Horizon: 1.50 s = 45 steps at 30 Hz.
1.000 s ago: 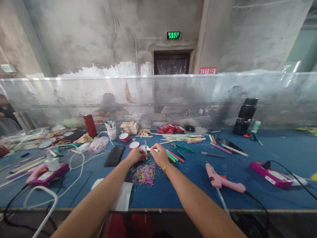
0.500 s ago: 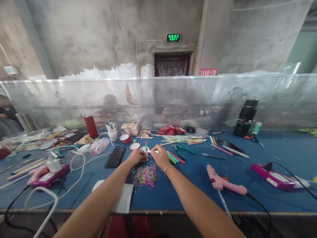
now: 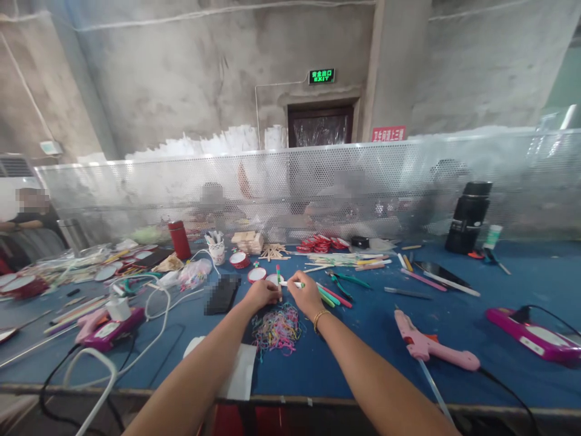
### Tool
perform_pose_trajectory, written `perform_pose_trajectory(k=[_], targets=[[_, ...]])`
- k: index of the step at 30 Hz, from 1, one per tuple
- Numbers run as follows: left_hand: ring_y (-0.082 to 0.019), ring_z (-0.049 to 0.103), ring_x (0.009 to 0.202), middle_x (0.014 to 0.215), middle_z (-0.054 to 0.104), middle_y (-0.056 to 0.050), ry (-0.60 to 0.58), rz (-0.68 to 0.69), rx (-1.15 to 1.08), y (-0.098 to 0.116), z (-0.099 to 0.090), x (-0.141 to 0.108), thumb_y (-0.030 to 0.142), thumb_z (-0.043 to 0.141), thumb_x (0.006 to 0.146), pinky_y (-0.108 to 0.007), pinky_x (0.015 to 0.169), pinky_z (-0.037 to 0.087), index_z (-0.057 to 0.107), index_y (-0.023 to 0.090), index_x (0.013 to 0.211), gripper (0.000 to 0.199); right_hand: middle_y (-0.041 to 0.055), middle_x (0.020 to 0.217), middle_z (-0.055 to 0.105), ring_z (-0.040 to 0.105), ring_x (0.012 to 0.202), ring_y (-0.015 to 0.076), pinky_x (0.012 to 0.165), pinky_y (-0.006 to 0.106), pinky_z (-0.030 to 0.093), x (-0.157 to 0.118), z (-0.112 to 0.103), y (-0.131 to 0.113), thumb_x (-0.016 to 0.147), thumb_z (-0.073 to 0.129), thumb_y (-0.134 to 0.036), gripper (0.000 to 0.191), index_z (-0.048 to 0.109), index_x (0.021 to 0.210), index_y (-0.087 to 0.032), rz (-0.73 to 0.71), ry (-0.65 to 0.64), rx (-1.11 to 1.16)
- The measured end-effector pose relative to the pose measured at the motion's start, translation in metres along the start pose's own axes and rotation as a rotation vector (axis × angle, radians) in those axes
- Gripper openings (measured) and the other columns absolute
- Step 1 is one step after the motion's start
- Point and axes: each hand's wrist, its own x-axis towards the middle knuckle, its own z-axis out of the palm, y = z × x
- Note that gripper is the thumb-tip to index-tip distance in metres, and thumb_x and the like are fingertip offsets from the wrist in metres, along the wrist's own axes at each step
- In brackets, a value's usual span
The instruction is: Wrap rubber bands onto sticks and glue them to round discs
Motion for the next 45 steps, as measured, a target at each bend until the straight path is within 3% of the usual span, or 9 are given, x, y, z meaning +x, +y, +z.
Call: perform_pose_trajectory(k=[11,21,29,45], targets=[[-0.011,0.057,0.051,0.055,0.061,0.000,0.009,0.020,-0.015,-0.008,0.000,0.007,0.026,0.068,0.066,-0.019,0.052,0.044,0.067,0.014,0.069,0.013,-0.0005,0.065,0.059,0.053,0.067,0.0161,0.067,0.026,0.039,0.003,0.002,0.002,0.074,0.048,-0.026,0.015,0.053,0.061,-0.020,-0.040,0.019,0.007],[-0.011,0.055,0.050,0.053,0.060,0.000,0.009,0.018,0.052,0.001,-0.003,0.002,0.026,0.066,0.068,-0.019,0.050,0.041,0.068,0.014,0.069,0.012,-0.0009,0.064,0.059,0.054,0.066,0.0162,0.067,0.026,0.039,0.001,-0.002,-0.004,0.074,0.049,-0.027,0.015,0.053,0.061,-0.021,-0.023,0.024,0.016],[-0.010,0.057,0.052,0.057,0.062,-0.001,0.007,0.008,0.011,-0.005,-0.001,0.006,0.025,0.066,0.068,-0.018,0.051,0.042,0.068,0.013,0.072,0.012,-0.0007,0.064,0.059,0.054,0.067,0.0161,0.067,0.026,0.039,0.002,-0.002,-0.005,0.075,0.048,-0.026,0.016,0.053,0.061,-0.020,0.001,0.031,-0.008],[-0.010,0.055,0.049,0.055,0.061,-0.001,0.015,0.016,0.057,0.005,-0.004,-0.001,0.026,0.065,0.068,-0.018,0.049,0.039,0.067,0.014,0.069,0.012,-0.0008,0.064,0.060,0.053,0.065,0.0152,0.066,0.025,0.039,0.002,-0.001,-0.002,0.076,0.048,-0.028,0.017,0.054,0.061,-0.020,-0.054,0.023,0.010]])
